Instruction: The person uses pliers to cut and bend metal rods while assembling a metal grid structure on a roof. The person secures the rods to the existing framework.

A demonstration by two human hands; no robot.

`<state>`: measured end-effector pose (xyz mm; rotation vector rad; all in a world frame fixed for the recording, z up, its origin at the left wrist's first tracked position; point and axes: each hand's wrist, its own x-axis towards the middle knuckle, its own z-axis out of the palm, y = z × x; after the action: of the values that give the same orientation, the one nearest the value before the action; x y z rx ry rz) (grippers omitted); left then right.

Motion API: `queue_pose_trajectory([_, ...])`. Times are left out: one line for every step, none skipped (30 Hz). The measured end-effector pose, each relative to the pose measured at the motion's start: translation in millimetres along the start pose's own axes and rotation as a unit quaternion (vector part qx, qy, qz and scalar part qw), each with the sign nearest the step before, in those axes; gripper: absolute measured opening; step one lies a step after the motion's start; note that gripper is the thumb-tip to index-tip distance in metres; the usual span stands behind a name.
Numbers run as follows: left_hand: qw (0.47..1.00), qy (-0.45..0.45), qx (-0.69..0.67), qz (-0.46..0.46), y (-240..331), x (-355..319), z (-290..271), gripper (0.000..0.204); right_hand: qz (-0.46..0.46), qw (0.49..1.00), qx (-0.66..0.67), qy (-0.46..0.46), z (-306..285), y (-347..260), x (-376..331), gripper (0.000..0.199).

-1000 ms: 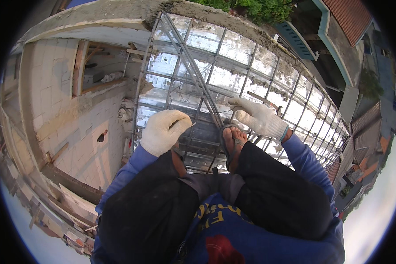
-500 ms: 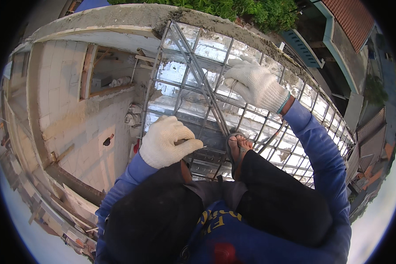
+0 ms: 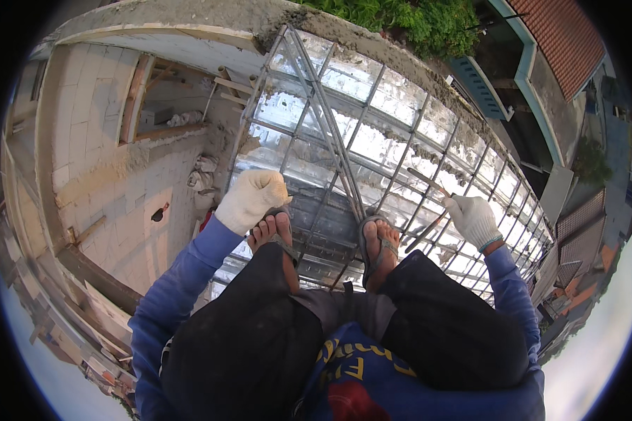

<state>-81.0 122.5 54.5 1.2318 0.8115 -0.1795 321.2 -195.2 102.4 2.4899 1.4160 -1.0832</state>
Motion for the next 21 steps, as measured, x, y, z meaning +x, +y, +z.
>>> queue_pose_trajectory([0.992,0.023,-0.112,0.048,-2,5,1,0.048,0.013,0.998,-0.023,-0.049,9,-3,-7,0.062])
queue_pose_trajectory([0.969,0.047,-0.222,0.094,-3,9,3,0.052,0.022,0.994,-0.047,-0.098,17,-6,-14,0.061])
queue_pose_trajectory([0.931,0.072,-0.329,0.139,-2,11,5,0.056,0.026,0.986,-0.071,-0.148,26,-10,-19,0.061])
queue_pose_trajectory([0.949,0.146,-0.239,0.145,2,11,7,0.059,0.014,0.981,-0.094,-0.171,43,-5,-30,0.062])
queue_pose_trajectory([0.960,0.155,-0.191,0.132,4,9,7,0.059,-0.001,0.974,-0.115,-0.194,58,0,-38,0.064])
queue_pose_trajectory([0.969,0.163,-0.144,0.118,7,8,8,0.060,-0.002,0.967,-0.126,-0.223,59,-3,-43,0.061])
queue_pose_trajectory([0.975,0.171,-0.095,0.105,11,5,10,0.061,-0.003,0.958,-0.136,-0.252,61,-7,-46,0.059])
queue_pose_trajectory([0.983,0.164,-0.073,0.031,14,1,21,0.055,-0.004,0.948,-0.146,-0.281,63,-11,-47,0.057])
queue_pose_trajectory([0.989,0.128,-0.075,0.015,24,-1,32,0.053,-0.043,0.968,-0.137,-0.207,54,-24,-41,0.054])
queue_pose_trajectory([0.993,0.088,-0.078,-0.001,31,0,44,0.051,-0.077,0.980,-0.126,-0.131,32,-45,-34,0.052])
queue_pose_trajectory([0.996,0.046,-0.081,-0.016,36,3,54,0.051,-0.109,0.986,-0.114,-0.055,13,-64,-26,0.050])
queue_pose_trajectory([0.995,0.010,-0.091,-0.030,42,2,62,0.049,-0.115,0.991,-0.069,-0.002,-1,-80,-14,0.047])
queue_pose_trajectory([0.993,-0.030,-0.103,-0.042,46,4,69,0.048,-0.118,0.991,-0.027,0.050,-11,-94,-2,0.046])
queue_pose_trajectory([0.989,-0.073,-0.116,-0.053,48,7,78,0.048,-0.112,0.992,0.035,0.044,-16,-107,8,0.045])
queue_pose_trajectory([0.982,-0.091,-0.154,-0.065,53,10,89,0.045,-0.109,0.988,0.099,0.038,-20,-120,19,0.045])
queue_pose_trajectory([0.972,-0.112,-0.191,-0.077,56,13,101,0.043,-0.105,0.981,0.163,0.033,-20,-133,25,0.044])
queue_pose_trajectory([0.961,-0.131,-0.228,-0.090,59,15,108,0.041,-0.085,0.970,0.229,0.001,-15,-146,28,0.043])
queue_pose_trajectory([0.951,-0.188,-0.229,-0.087,54,20,111,0.040,-0.066,0.953,0.294,-0.031,-9,-158,32,0.043])
queue_pose_trajectory([0.959,-0.180,-0.207,-0.075,45,24,118,0.040,-0.046,0.931,0.357,-0.064,-2,-167,34,0.042])
queue_pose_trajectory([0.966,-0.172,-0.185,-0.063,35,26,127,0.040,-0.023,0.927,0.371,-0.059,6,-173,33,0.041])
queue_pose_trajectory([0.972,-0.164,-0.163,-0.052,38,27,131,0.040,0.001,0.921,0.385,-0.056,16,-177,31,0.040])
